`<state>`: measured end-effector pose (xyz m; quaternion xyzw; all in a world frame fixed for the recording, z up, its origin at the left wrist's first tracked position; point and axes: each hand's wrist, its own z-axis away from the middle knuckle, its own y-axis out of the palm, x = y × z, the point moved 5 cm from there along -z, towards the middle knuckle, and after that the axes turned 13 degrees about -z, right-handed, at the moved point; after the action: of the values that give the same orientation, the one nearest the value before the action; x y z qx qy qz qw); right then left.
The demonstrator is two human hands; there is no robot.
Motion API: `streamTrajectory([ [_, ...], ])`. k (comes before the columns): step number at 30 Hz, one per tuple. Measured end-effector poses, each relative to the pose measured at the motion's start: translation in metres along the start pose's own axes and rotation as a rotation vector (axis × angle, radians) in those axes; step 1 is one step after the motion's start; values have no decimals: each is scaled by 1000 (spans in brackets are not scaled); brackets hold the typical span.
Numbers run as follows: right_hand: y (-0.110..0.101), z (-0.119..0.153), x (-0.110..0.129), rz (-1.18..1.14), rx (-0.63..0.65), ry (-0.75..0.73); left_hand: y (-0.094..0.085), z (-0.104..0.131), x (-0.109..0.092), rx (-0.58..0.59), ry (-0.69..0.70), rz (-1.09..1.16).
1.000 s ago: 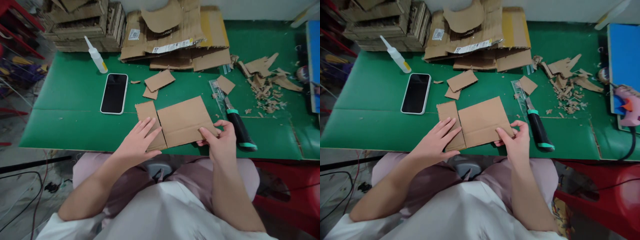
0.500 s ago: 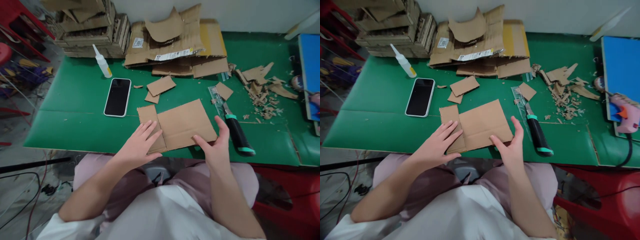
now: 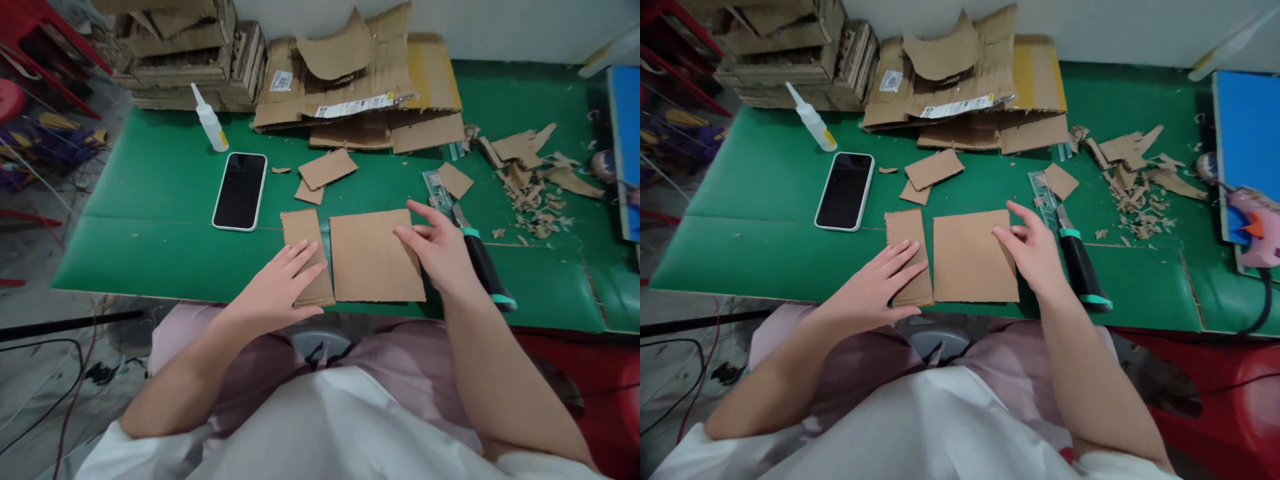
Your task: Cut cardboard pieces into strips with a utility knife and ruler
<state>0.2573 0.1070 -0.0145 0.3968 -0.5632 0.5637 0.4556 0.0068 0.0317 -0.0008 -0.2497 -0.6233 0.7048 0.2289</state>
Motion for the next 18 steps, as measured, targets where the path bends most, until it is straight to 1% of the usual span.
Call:
streamTrajectory([
  [2,7,-2,-4,-15,15,35,1,-1,0,13,-3,3],
  [5,9,-3,-6,-7,34,56,2,-1,1,15,-3,4],
  [11,13,-6,-7,21,40,11,4,1,2,-26,9,7],
  [18,16,-4,-2,129,-53,-48,2,0,0,-30,18,20],
])
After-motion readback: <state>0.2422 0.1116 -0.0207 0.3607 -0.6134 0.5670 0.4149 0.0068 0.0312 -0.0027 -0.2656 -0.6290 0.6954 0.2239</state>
